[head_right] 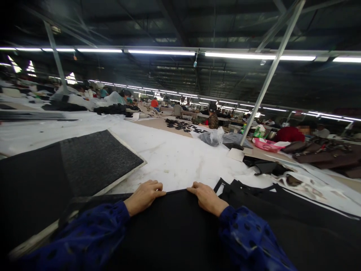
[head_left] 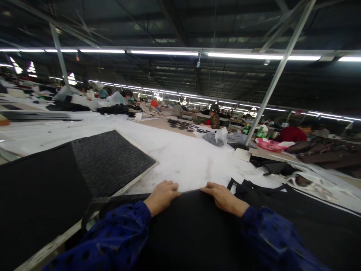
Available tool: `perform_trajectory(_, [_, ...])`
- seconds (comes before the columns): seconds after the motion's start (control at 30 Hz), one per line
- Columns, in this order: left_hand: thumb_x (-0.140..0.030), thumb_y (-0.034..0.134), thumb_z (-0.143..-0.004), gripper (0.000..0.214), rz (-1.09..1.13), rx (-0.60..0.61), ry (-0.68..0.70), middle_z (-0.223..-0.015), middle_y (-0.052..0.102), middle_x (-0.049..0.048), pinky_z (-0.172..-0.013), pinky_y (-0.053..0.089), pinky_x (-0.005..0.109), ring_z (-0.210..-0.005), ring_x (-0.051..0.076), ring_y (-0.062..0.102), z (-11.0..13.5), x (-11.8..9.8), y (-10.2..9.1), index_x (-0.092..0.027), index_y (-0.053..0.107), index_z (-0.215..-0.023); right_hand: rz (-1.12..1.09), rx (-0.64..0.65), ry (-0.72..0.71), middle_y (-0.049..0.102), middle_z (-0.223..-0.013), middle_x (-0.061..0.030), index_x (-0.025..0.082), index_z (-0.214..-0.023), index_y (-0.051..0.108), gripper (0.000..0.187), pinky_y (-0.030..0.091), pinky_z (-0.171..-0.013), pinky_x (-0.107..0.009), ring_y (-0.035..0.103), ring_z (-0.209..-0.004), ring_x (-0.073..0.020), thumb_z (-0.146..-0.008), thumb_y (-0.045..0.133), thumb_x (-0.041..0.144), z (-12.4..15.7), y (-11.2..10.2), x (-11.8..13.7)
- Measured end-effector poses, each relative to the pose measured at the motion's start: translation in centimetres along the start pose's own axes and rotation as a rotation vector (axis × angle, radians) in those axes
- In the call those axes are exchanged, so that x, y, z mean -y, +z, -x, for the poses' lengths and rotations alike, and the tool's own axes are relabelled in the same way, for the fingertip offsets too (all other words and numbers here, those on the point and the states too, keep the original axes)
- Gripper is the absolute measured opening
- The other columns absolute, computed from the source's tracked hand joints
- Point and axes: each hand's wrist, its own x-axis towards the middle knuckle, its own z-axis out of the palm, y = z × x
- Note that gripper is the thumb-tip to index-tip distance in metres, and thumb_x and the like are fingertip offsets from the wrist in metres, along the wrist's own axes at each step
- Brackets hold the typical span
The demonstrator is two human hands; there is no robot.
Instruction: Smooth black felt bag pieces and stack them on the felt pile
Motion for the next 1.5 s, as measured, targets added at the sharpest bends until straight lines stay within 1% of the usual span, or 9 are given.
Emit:
perform_trajectory(0.23, [-0.016,0.035,-0.091,0.032,-0.015,-0.017,-0.011,-0.091,0.058,0.0031,-0.074,0.038,0.031,-0.083,0.018,0.049,0.1,0.1,0.1,-0.027,0.064,-0.099,0.26,0.14,0.038,0.055,-0.104,-0.0104,0.033,-0.134,0.044,0.063,0.042,-0.072,-0.031,0.056,-0.088,-0.0214,-0.078,0.041,0.004,-0.7,-0.9,1.9])
perform_trajectory(0.37, [-0.015,0.037,-0.09,0.03,-0.017,-0.02,-0.009,-0.091,0.058,0.0036,-0.074,0.039,0.031,-0.083,0.018,0.049,0.3,-0.1,0.0,-0.026,0.064,-0.098,0.379,0.148,-0.066,0.057,-0.103,-0.0124,0.022,-0.116,0.06,0.043,0.04,-0.08,-0.035,0.053,-0.094,-0.0238,-0.078,0.045,0.007,-1.8,-2.1,3.9])
perform_trajectory(0.47, [-0.016,0.038,-0.09,0.029,-0.023,-0.034,-0.015,-0.091,0.058,0.0037,-0.073,0.04,0.03,-0.083,0.018,0.049,0.4,-0.2,0.1,-0.026,0.064,-0.096,0.315,0.194,-0.069,0.056,-0.104,-0.0136,0.014,-0.101,0.063,0.034,0.042,-0.076,-0.03,0.054,-0.092,-0.0212,-0.076,0.042,0.004,-2.3,-2.6,5.5])
perform_trajectory(0.6, [-0.015,0.039,-0.089,0.028,-0.031,-0.055,-0.014,-0.091,0.059,0.0031,-0.069,0.04,0.03,-0.082,0.018,0.049,0.3,-0.2,0.3,-0.026,0.065,-0.094,0.269,0.197,-0.024,0.055,-0.106,-0.014,0.015,-0.117,0.056,0.047,0.043,-0.073,-0.029,0.056,-0.092,-0.0221,-0.073,0.044,0.004,-2.2,-2.2,6.6])
perform_trajectory(0.7, [-0.012,0.042,-0.086,0.028,-0.024,-0.047,-0.025,-0.091,0.059,0.0026,-0.067,0.039,0.03,-0.083,0.018,0.049,0.6,0.0,0.0,-0.025,0.065,-0.093,0.298,0.19,-0.009,0.055,-0.103,-0.0125,0.024,-0.132,0.045,0.06,0.043,-0.072,-0.031,0.057,-0.091,-0.0233,-0.075,0.042,0.005,-2.2,-1.7,6.8])
perform_trajectory(0.87, [-0.009,0.043,-0.084,0.027,0.015,-0.049,-0.118,-0.085,0.06,0.0013,-0.068,0.037,0.029,-0.081,0.017,0.05,3.8,1.3,-1.1,-0.024,0.066,-0.085,0.306,0.255,-0.016,0.053,-0.105,-0.0129,0.036,-0.141,0.03,0.07,0.043,-0.073,-0.034,0.058,-0.09,-0.0255,-0.079,0.04,0.006,-2.4,-2.3,7.2])
perform_trajectory(1.03, [-0.013,0.038,-0.089,0.03,-0.028,-0.113,-0.112,-0.086,0.059,0.0017,-0.069,0.035,0.029,-0.08,0.016,0.048,7.0,2.1,-1.8,-0.025,0.066,-0.091,0.274,0.264,-0.078,0.053,-0.108,-0.0123,0.029,-0.133,0.045,0.063,0.04,-0.085,-0.039,0.054,-0.098,-0.0263,-0.075,0.042,0.004,-2.9,-3.4,7.8])
perform_trajectory(1.2, [-0.014,0.039,-0.09,0.028,-0.082,-0.121,-0.098,-0.089,0.058,0.0025,-0.071,0.035,0.031,-0.083,0.018,0.046,7.4,1.9,-1.5,-0.024,0.064,-0.096,0.142,0.175,-0.16,0.05,-0.111,-0.0113,0.019,-0.12,0.055,0.057,0.043,-0.082,-0.028,0.051,-0.098,-0.0205,-0.068,0.043,0.0,-3.5,-2.2,8.2])
perform_trajectory(1.5, [-0.015,0.038,-0.09,0.031,-0.028,-0.153,-0.141,-0.086,0.057,0.0031,-0.072,0.036,0.03,-0.081,0.017,0.047,7.5,1.9,-1.4,-0.025,0.066,-0.097,0.327,0.184,-0.082,0.051,-0.107,-0.0138,0.043,-0.141,0.025,0.069,0.045,-0.075,-0.04,0.057,-0.09,-0.0278,-0.084,0.038,0.007,-4.5,-1.5,12.1])
